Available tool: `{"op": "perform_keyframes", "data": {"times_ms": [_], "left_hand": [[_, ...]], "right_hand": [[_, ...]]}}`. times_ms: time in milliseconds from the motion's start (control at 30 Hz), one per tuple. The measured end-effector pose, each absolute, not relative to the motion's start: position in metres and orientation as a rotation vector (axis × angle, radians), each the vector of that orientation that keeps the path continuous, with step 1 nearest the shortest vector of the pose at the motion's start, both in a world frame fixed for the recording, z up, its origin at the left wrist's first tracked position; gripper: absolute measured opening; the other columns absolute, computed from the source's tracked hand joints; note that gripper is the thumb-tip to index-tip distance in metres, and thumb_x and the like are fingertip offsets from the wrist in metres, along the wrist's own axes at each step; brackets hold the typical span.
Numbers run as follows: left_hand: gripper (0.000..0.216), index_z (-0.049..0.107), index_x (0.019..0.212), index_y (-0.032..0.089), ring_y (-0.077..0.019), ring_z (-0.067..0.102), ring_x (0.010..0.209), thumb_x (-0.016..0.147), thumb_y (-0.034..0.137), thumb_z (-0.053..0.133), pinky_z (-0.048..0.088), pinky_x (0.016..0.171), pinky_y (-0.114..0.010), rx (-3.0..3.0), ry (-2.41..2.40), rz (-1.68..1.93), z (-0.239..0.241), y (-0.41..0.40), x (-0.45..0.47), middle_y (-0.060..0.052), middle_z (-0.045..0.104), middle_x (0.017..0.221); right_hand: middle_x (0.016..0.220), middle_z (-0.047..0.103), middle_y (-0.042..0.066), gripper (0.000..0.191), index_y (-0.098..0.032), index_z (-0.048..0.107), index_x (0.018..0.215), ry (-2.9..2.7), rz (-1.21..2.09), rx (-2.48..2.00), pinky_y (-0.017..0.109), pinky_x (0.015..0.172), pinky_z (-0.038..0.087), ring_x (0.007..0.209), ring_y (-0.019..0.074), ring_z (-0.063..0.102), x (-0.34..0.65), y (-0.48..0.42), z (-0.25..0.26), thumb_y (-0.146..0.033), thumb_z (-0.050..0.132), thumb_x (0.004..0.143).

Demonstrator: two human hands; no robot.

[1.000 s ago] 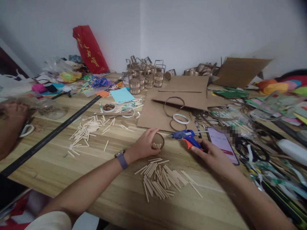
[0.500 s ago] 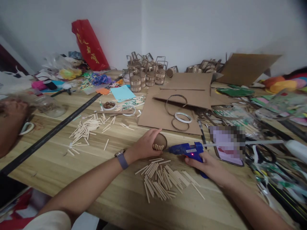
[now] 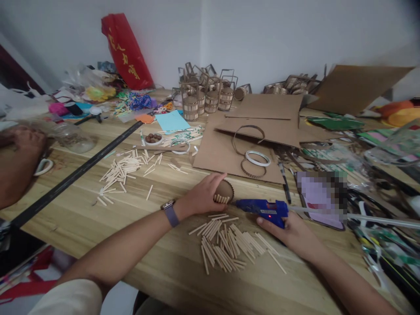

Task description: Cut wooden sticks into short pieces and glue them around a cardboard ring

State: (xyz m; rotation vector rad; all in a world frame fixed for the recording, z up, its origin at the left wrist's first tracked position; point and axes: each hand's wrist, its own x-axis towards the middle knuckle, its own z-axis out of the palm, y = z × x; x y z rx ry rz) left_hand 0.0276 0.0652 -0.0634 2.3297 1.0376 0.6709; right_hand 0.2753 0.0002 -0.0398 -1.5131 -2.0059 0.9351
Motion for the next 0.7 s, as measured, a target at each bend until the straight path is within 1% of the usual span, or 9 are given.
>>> {"op": "perform_keyframes", "data": {"times_ms": [67, 167, 267, 367, 433, 500, 600, 700], "left_hand": [[0.086, 0.031, 0.14, 0.015, -0.0297, 0.038, 0.132, 0.068, 0.03, 0.074, 0.033, 0.11, -0.046, 2.33, 1.038, 0.67, -0.0642, 0.0655, 0.0273, -0.017, 0.041, 0.14], [0.085, 0.031, 0.14, 0.015, -0.0298, 0.038, 0.132, 0.068, 0.029, 0.074, 0.033, 0.11, -0.045, 2.339, 1.033, 0.662, -0.0642, 0.0658, 0.0269, -0.018, 0.04, 0.14], [0.086, 0.031, 0.14, 0.014, -0.0292, 0.037, 0.132, 0.067, 0.027, 0.074, 0.032, 0.111, -0.044, 2.352, 1.033, 0.658, -0.0637, 0.0659, 0.0269, -0.018, 0.04, 0.141], [0.085, 0.032, 0.139, 0.01, -0.0293, 0.038, 0.132, 0.067, 0.027, 0.074, 0.032, 0.111, -0.043, 2.352, 1.03, 0.66, -0.0636, 0.0663, 0.0273, -0.02, 0.041, 0.14], [0.085, 0.032, 0.14, 0.011, -0.0296, 0.038, 0.132, 0.067, 0.027, 0.074, 0.032, 0.111, -0.044, 2.349, 1.027, 0.659, -0.0639, 0.0668, 0.0275, -0.019, 0.041, 0.14], [0.086, 0.032, 0.14, 0.013, -0.0298, 0.037, 0.132, 0.067, 0.027, 0.075, 0.032, 0.11, -0.044, 2.347, 1.028, 0.658, -0.0644, 0.0672, 0.0275, -0.018, 0.041, 0.14], [0.086, 0.033, 0.14, 0.015, -0.0299, 0.038, 0.131, 0.066, 0.027, 0.075, 0.032, 0.11, -0.045, 2.342, 1.029, 0.669, -0.0653, 0.0677, 0.0273, -0.017, 0.041, 0.14], [0.085, 0.033, 0.14, 0.015, -0.0297, 0.038, 0.131, 0.067, 0.027, 0.075, 0.032, 0.11, -0.045, 2.349, 1.021, 0.674, -0.0658, 0.0679, 0.0272, -0.017, 0.041, 0.14]], "right_hand": [[0.086, 0.075, 0.004, 0.031, -0.025, 0.071, 0.086, -2.015, 0.918, -1.52, 0.036, 0.074, 0.055, 0.08, 0.0254, 0.068, 0.2752, 0.0, -0.0413, -0.051, 0.056, 0.079], [0.082, 0.074, 0.004, 0.032, -0.023, 0.07, 0.087, -2.024, 0.9, -1.553, 0.036, 0.07, 0.055, 0.076, 0.0254, 0.068, 0.2752, -0.0004, -0.0434, -0.051, 0.055, 0.079], [0.08, 0.074, 0.004, 0.033, -0.023, 0.071, 0.086, -2.029, 0.877, -1.578, 0.036, 0.067, 0.055, 0.073, 0.0254, 0.067, 0.2745, -0.0007, -0.0439, -0.051, 0.055, 0.079], [0.078, 0.074, 0.005, 0.034, -0.022, 0.071, 0.084, -2.047, 0.835, -1.595, 0.038, 0.067, 0.055, 0.072, 0.0261, 0.067, 0.2737, -0.001, -0.0441, -0.051, 0.054, 0.078], [0.076, 0.074, 0.005, 0.035, -0.022, 0.071, 0.081, -2.065, 0.847, -1.611, 0.037, 0.066, 0.055, 0.07, 0.026, 0.067, 0.2738, -0.0011, -0.0452, -0.052, 0.053, 0.078], [0.079, 0.074, 0.004, 0.035, -0.023, 0.071, 0.082, -2.074, 0.861, -1.619, 0.037, 0.066, 0.056, 0.071, 0.0259, 0.068, 0.2743, -0.0012, -0.047, -0.052, 0.052, 0.079], [0.089, 0.076, 0.005, 0.036, -0.023, 0.072, 0.089, -2.071, 0.843, -1.625, 0.038, 0.071, 0.056, 0.08, 0.0271, 0.069, 0.2751, -0.0012, -0.0496, -0.052, 0.052, 0.08], [0.088, 0.076, 0.005, 0.037, -0.023, 0.072, 0.09, -2.074, 0.845, -1.629, 0.038, 0.072, 0.056, 0.081, 0.0276, 0.069, 0.2747, -0.0012, -0.0504, -0.052, 0.052, 0.079]]}}
